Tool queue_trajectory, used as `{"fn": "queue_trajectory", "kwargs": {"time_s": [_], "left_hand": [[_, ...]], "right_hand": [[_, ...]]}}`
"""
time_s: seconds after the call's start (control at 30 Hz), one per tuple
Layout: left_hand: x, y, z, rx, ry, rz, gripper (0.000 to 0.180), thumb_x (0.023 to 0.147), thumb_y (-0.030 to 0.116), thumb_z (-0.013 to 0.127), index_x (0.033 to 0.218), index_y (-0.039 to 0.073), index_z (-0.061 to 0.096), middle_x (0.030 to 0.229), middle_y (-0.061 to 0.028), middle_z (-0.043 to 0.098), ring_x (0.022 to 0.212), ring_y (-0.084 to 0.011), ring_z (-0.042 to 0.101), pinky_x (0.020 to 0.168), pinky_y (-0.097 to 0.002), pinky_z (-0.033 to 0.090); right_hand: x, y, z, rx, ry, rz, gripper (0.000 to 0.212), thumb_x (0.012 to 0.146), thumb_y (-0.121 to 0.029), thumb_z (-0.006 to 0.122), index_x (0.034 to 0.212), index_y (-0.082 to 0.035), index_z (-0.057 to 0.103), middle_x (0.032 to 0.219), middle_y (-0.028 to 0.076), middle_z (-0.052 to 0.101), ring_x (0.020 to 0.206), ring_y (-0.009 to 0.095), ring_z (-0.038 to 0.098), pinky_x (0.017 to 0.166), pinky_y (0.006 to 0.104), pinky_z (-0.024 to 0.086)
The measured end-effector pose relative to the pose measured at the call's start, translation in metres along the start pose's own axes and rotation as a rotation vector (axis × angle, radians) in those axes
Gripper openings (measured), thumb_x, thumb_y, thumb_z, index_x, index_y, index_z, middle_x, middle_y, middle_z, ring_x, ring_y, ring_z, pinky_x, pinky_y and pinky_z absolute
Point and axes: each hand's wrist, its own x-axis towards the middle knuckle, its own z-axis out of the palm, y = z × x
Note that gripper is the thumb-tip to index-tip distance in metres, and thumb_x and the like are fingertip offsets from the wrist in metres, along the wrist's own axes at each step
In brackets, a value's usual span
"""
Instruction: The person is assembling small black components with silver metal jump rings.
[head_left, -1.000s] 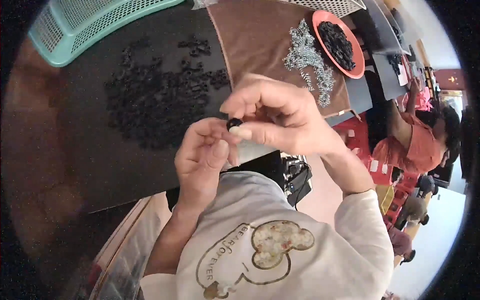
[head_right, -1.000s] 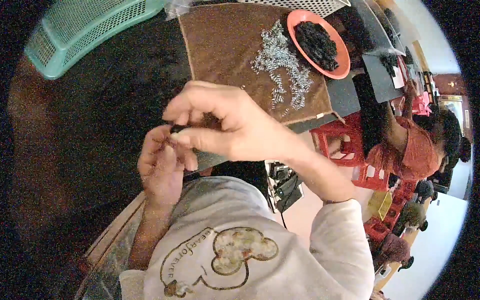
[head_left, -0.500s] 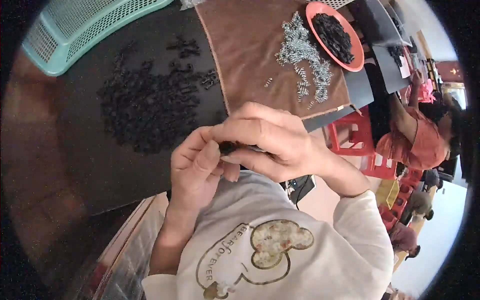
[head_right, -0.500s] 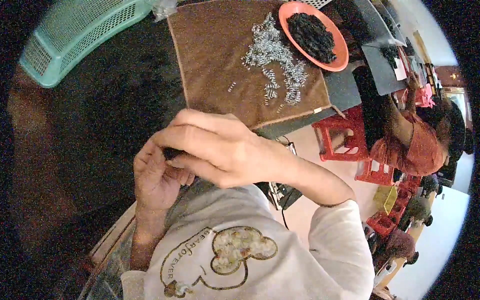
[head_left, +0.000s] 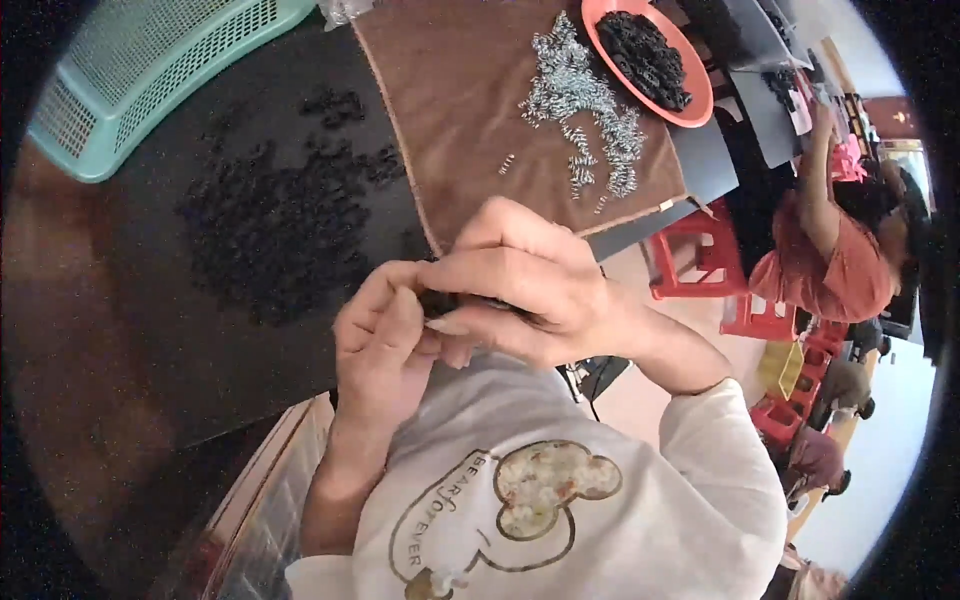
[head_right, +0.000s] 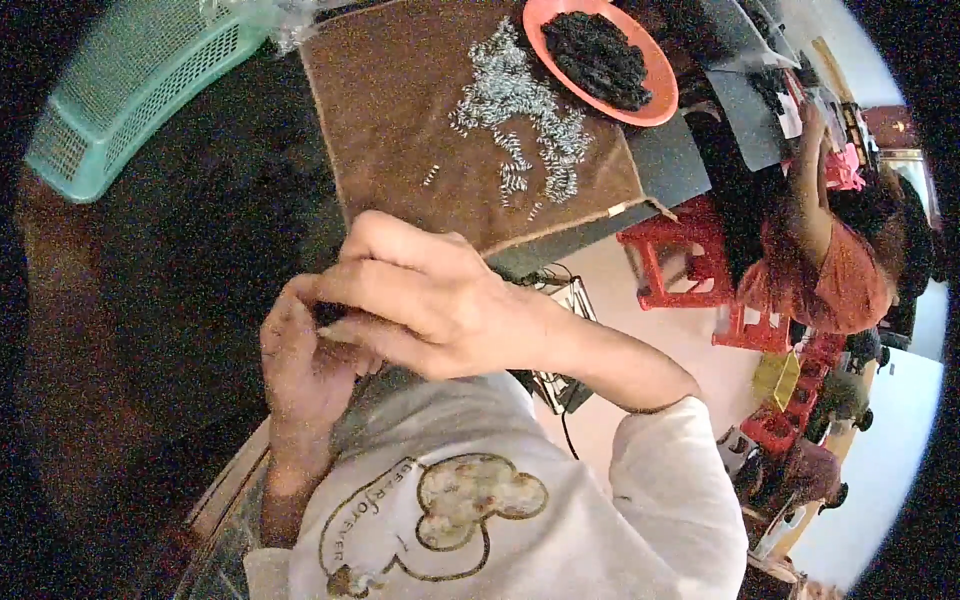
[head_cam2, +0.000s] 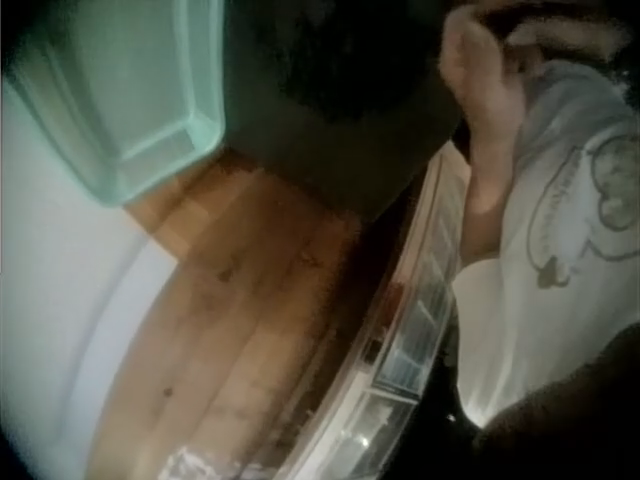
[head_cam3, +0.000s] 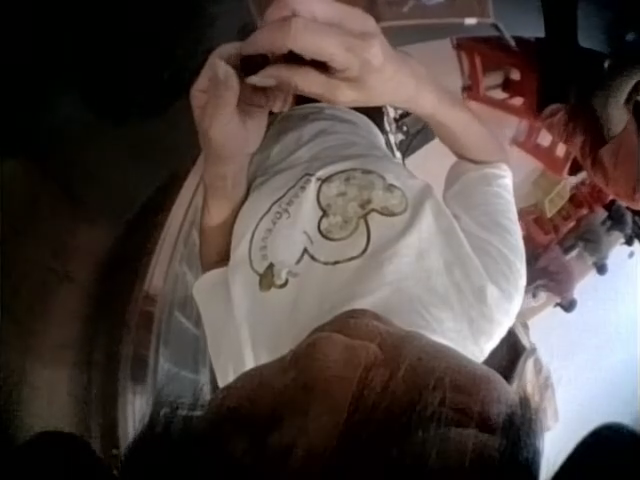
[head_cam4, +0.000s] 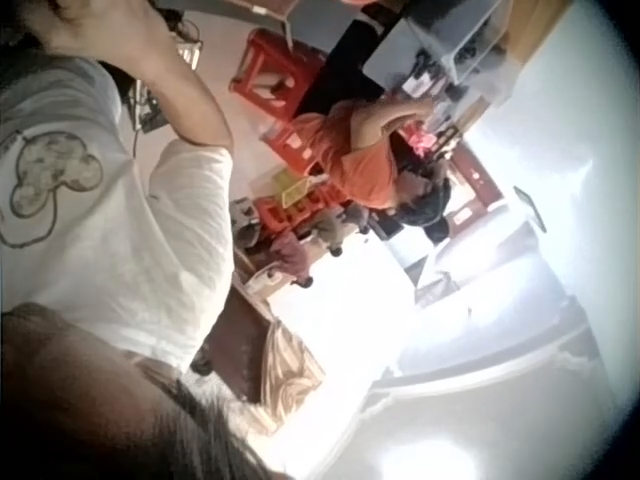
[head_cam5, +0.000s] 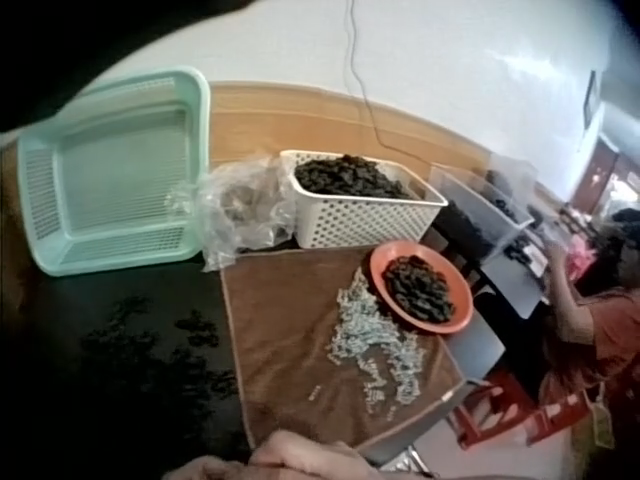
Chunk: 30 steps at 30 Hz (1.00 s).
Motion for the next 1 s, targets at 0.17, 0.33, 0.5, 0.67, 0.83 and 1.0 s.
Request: {"fn": "queue_trajectory", "kwargs": {"time_s": [0.17,0.33,0.5,0.67,0.83,1.0], "left_hand": [[0.003,-0.003,-0.001,0.078,0.007,0.029,0.028,0.101,0.023,0.049,0.105,-0.004,0.057,0.085,-0.0122,0.063,0.065,-0.0145,0.056,0.061,-0.0274,0.048],[-0.004,0.002,-0.002,0.093,-0.047,0.048,0.025,0.102,0.021,0.048,0.102,-0.003,0.057,0.084,-0.0129,0.063,0.064,-0.0135,0.055,0.06,-0.0267,0.047],[-0.005,0.003,-0.001,0.144,-0.015,0.047,0.026,0.102,0.021,0.049,0.099,-0.003,0.058,0.083,-0.0129,0.064,0.063,-0.0131,0.054,0.059,-0.0264,0.047],[-0.003,0.001,-0.003,0.143,-0.017,0.05,0.025,0.102,0.021,0.048,0.099,-0.002,0.058,0.083,-0.0125,0.064,0.062,-0.0129,0.054,0.058,-0.0261,0.046],[0.001,-0.002,-0.005,0.122,-0.018,0.061,0.026,0.102,0.022,0.048,0.097,-0.002,0.057,0.082,-0.0123,0.064,0.061,-0.0127,0.054,0.058,-0.0263,0.046],[0.0,0.001,-0.006,0.11,-0.021,0.06,0.026,0.102,0.022,0.047,0.098,-0.002,0.057,0.082,-0.0128,0.063,0.061,-0.0128,0.054,0.058,-0.0266,0.047]], "right_hand": [[-0.003,-0.004,-0.02,-0.054,-0.028,0.041,0.025,0.081,-0.005,0.073,0.102,0.004,0.065,0.092,0.013,0.059,0.068,0.018,0.058,0.055,0.0281,0.046],[0.0,0.004,-0.065,-0.36,-0.05,0.164,0.015,0.081,0.001,0.065,0.095,0.003,0.063,0.083,0.012,0.058,0.074,0.029,0.061,0.062,0.036,0.049],[0.011,0.017,-0.069,-0.64,-0.296,0.143,0.035,0.075,-0.001,0.062,0.11,0.001,0.06,0.09,0.012,0.055,0.079,0.032,0.063,0.066,0.0393,0.052],[0.016,0.027,-0.062,-0.803,-0.434,0.097,0.034,0.076,-0.009,0.059,0.109,-0.002,0.061,0.092,0.011,0.055,0.085,0.032,0.063,0.069,0.0395,0.055],[0.014,0.029,-0.063,-0.591,-0.344,0.158,0.029,0.076,-0.002,0.062,0.105,-0.001,0.061,0.091,0.012,0.056,0.082,0.029,0.062,0.069,0.0381,0.052],[0.014,0.008,-0.048,0.049,-0.144,0.413,0.011,0.085,0.0,0.065,0.095,0.001,0.06,0.079,0.006,0.06,0.073,0.013,0.059,0.065,0.0275,0.048]]}}
